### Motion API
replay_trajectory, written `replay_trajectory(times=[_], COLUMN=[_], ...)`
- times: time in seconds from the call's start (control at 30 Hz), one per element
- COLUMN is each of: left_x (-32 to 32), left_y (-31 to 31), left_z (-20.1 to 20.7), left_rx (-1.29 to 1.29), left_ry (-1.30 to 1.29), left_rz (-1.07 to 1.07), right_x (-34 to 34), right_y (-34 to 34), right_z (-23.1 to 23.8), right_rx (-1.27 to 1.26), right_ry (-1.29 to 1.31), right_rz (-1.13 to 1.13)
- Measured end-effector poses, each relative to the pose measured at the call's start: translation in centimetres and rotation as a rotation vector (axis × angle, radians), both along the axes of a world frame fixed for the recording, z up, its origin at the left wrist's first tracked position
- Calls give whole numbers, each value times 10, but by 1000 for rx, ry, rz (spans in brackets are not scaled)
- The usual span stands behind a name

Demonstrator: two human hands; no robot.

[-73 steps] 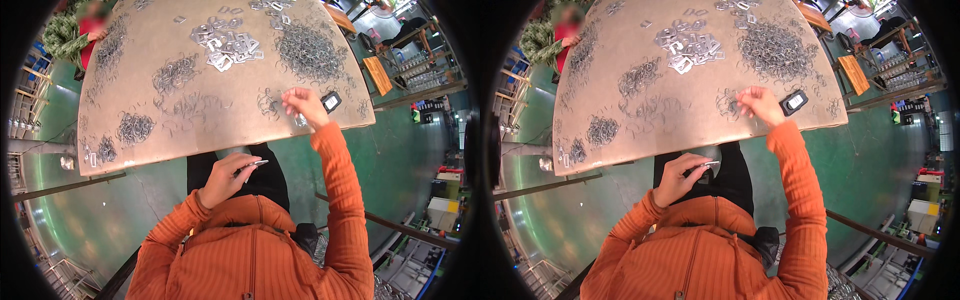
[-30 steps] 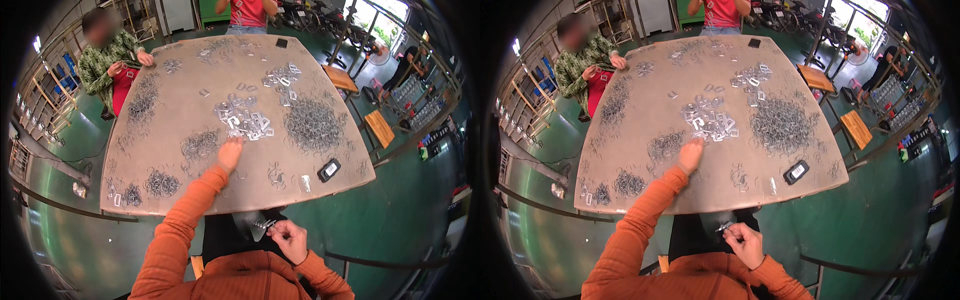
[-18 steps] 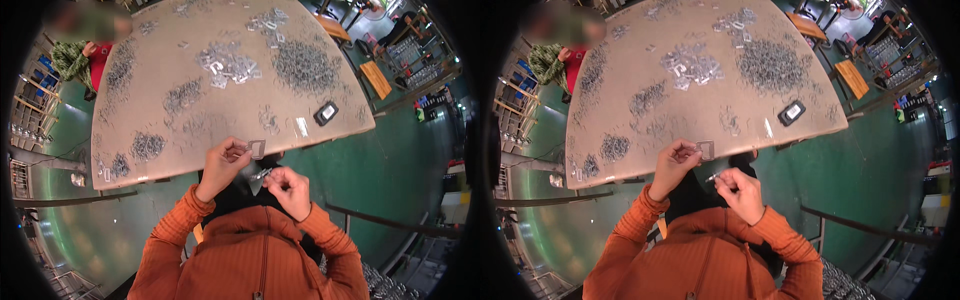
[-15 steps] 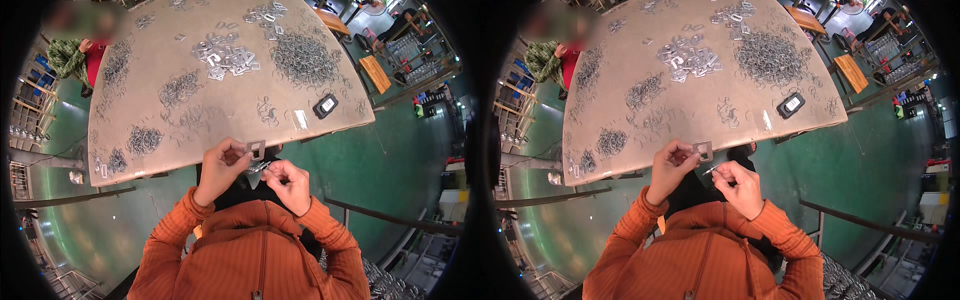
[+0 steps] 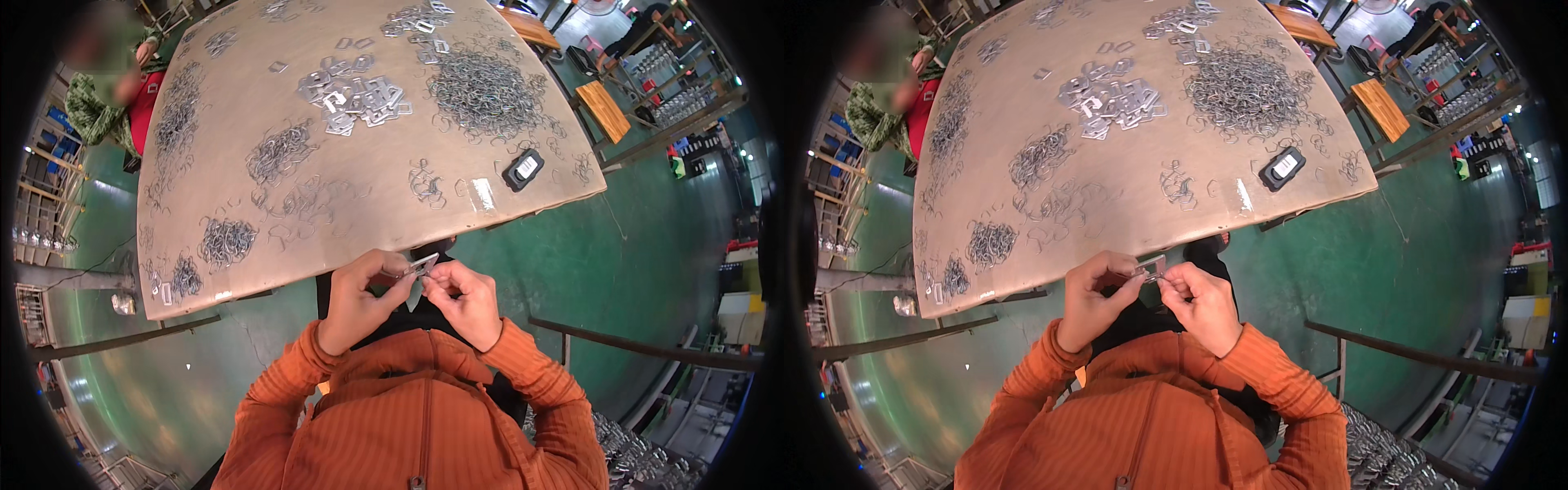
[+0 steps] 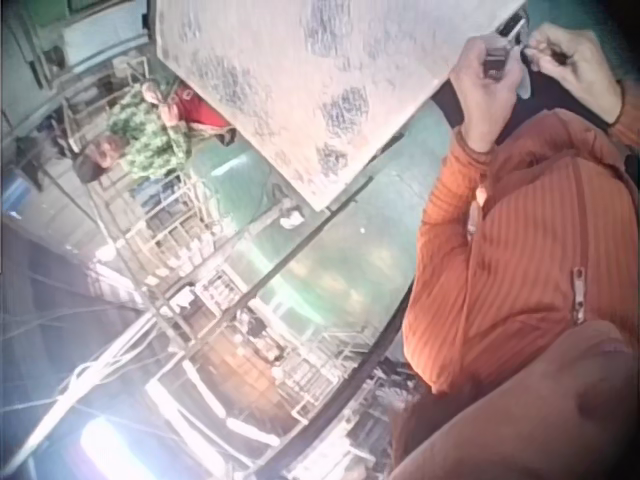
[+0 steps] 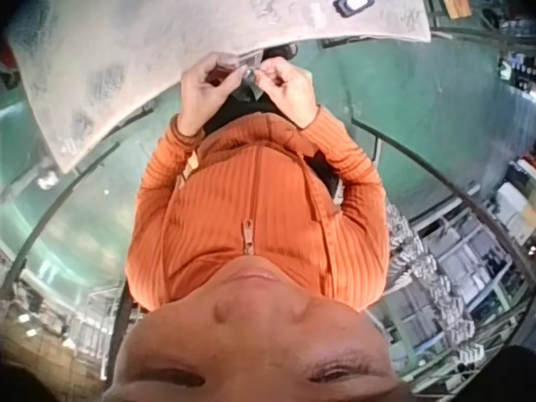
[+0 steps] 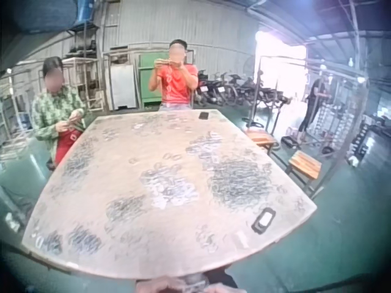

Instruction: The person strings small metal components onto a wire by picking them up from a table, sliding them onto the wire, and then hanging the finished string onto a rack.

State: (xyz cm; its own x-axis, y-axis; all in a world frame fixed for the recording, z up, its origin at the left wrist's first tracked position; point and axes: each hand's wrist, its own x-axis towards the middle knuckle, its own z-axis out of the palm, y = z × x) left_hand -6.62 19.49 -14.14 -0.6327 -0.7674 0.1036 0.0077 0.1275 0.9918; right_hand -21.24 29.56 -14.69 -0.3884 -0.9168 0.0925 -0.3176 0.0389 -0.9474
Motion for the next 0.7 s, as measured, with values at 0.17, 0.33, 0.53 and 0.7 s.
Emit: replay_trajectory(times=[0.17,0.33,0.53,0.7], left_x=[1,-2,-1,2], left_y=[2,7,10,12], left_z=[-15,-22,-23,-22], left_rx=[8,56,-23,-46], left_ry=[-8,-16,-9,-18], left_rz=[29,22,-12,40], right_x=[-39,-118,-113,-105], right_y=[-12,-63,-119,-118], right_z=[1,-46,-79,-74], right_rx=[184,337,528,409], right_ry=[-165,393,653,694], right_rz=[153,-177,-290,-208])
